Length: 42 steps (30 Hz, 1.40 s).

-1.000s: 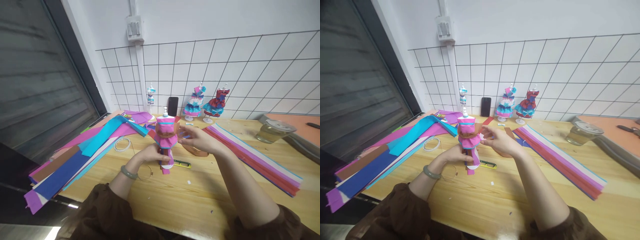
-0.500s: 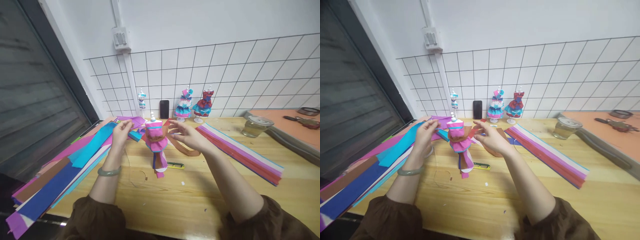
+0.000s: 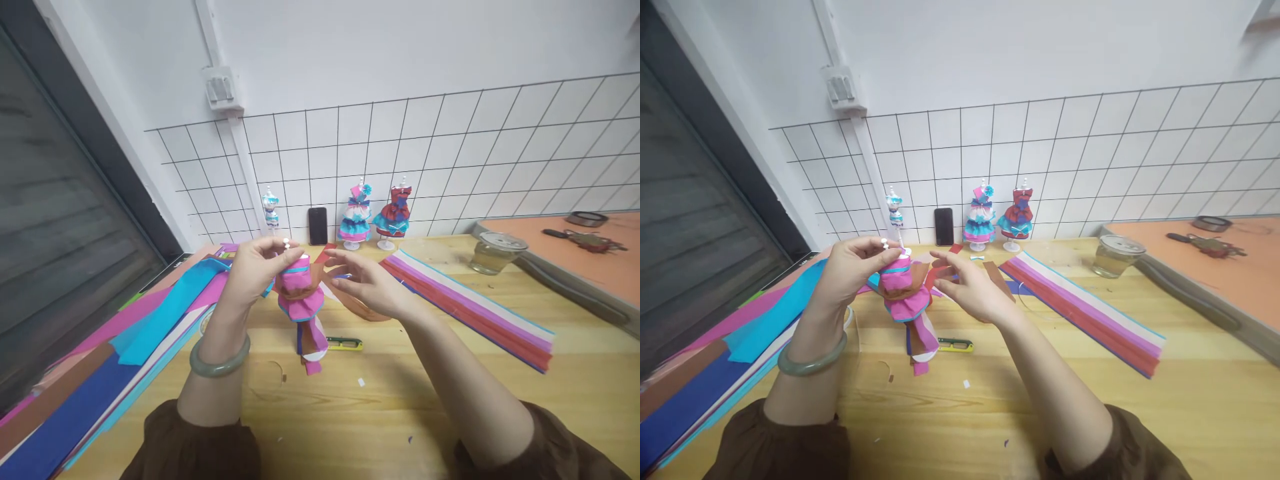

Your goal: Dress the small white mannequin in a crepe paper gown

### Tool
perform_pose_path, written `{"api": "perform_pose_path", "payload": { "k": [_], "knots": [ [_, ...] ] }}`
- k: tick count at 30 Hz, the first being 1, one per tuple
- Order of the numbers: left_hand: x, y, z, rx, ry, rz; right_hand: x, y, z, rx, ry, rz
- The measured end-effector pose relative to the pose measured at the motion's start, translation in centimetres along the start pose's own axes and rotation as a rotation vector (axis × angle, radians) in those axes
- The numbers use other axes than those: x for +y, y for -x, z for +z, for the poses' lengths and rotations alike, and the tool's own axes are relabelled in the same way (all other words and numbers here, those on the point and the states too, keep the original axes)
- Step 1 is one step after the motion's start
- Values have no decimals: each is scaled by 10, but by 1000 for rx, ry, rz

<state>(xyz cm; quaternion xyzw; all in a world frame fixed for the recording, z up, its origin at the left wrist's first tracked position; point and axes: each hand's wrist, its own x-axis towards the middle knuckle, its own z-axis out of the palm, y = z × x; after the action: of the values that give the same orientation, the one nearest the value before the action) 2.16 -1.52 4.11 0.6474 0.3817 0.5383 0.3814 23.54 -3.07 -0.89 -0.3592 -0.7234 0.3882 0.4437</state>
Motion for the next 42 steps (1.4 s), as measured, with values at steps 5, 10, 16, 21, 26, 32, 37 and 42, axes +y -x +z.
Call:
{"api": "perform_pose_path", "payload": {
  "k": [5,10,16,21,26,32,37,42],
  "knots": [
    [-5,-3,-4,19,67,22,-6,1,7,-30,8,-103],
    [-9,-5,-11,-48,85,118,-17,5,11,-52,126,-171],
    [-9,-1,-8,-75,66,191,-29,9,14,-61,302,-233],
    [-6,0,-1,-113,85,186,-29,7,16,-104,295,-230],
    [-8,0,2,-104,59,194,-24,5,16,-144,236,-212],
    [-13,0,2,-55,-31,273,-21,4,18,-156,217,-164],
    [-12,0,2,-63,-24,271,-19,4,20,-114,168,-105],
    [-11,0,1,-45,-26,259,-15,3,22,-85,104,-25]
  ]
}}
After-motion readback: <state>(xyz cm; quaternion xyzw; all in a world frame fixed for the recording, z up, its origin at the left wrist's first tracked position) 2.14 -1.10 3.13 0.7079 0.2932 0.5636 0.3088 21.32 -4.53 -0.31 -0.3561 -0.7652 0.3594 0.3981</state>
